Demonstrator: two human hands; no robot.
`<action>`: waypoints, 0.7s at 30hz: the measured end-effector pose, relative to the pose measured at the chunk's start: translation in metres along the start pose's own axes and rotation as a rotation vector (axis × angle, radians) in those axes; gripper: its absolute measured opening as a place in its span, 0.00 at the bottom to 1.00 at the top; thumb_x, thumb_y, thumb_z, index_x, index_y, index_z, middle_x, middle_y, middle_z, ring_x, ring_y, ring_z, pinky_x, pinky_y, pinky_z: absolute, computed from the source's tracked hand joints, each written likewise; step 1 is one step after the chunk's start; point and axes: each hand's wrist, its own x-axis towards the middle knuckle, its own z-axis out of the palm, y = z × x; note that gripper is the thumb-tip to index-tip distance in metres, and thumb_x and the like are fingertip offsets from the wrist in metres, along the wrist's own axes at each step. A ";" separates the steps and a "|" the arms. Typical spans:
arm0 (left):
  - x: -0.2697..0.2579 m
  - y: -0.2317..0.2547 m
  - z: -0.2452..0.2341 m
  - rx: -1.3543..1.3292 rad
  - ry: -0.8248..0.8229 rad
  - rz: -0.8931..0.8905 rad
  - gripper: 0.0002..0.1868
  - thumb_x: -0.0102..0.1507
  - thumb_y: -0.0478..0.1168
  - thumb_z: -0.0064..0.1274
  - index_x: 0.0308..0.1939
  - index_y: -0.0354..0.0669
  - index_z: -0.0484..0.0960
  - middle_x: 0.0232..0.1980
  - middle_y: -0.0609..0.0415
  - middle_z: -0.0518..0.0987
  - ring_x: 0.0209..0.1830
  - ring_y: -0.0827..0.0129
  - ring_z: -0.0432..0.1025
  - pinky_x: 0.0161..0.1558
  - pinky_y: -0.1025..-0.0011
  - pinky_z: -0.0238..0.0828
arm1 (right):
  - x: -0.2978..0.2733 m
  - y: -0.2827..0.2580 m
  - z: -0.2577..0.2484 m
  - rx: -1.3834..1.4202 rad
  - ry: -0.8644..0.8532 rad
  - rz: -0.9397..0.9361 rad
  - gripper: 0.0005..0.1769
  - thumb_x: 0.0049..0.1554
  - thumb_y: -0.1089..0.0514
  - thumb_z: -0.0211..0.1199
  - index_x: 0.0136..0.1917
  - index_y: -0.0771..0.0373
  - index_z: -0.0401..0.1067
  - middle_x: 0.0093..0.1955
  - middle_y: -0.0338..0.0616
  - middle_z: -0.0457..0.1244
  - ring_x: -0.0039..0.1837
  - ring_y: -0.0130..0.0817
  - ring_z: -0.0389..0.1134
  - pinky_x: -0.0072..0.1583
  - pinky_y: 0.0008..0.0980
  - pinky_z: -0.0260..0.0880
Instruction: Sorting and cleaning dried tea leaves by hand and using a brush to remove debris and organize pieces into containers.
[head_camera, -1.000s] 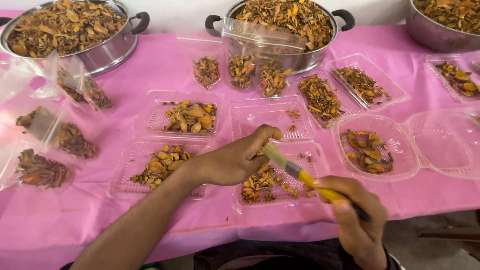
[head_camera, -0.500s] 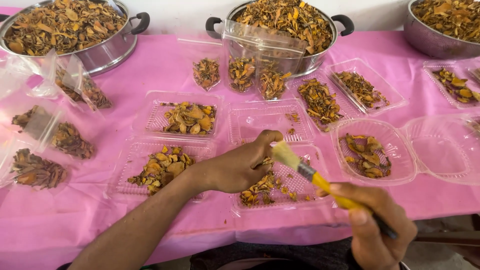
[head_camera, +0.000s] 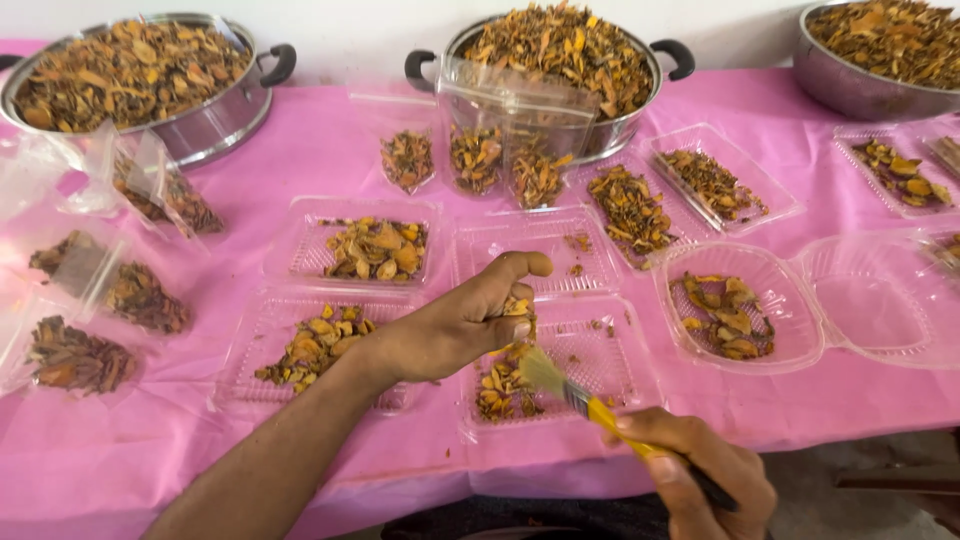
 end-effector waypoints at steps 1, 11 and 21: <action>-0.001 -0.003 0.001 -0.083 0.031 -0.022 0.51 0.61 0.73 0.41 0.75 0.41 0.51 0.70 0.50 0.58 0.65 0.67 0.56 0.59 0.68 0.65 | -0.001 0.000 0.003 0.076 0.037 0.015 0.16 0.57 0.58 0.50 0.44 0.69 0.77 0.37 0.49 0.72 0.38 0.31 0.75 0.47 0.20 0.72; 0.009 -0.013 0.002 -0.291 0.097 -0.027 0.31 0.67 0.55 0.49 0.70 0.48 0.59 0.34 0.64 0.59 0.31 0.79 0.53 0.32 0.79 0.52 | 0.000 0.017 -0.002 0.177 -0.150 -0.015 0.15 0.61 0.57 0.53 0.50 0.67 0.77 0.43 0.51 0.76 0.42 0.30 0.80 0.52 0.20 0.75; 0.135 0.067 0.058 0.162 0.155 -0.247 0.03 0.69 0.38 0.37 0.46 0.46 0.63 0.32 0.59 0.63 0.25 0.74 0.57 0.25 0.68 0.54 | -0.005 0.037 -0.011 0.161 -0.260 -0.039 0.17 0.63 0.56 0.51 0.54 0.68 0.75 0.48 0.48 0.74 0.49 0.33 0.78 0.55 0.28 0.76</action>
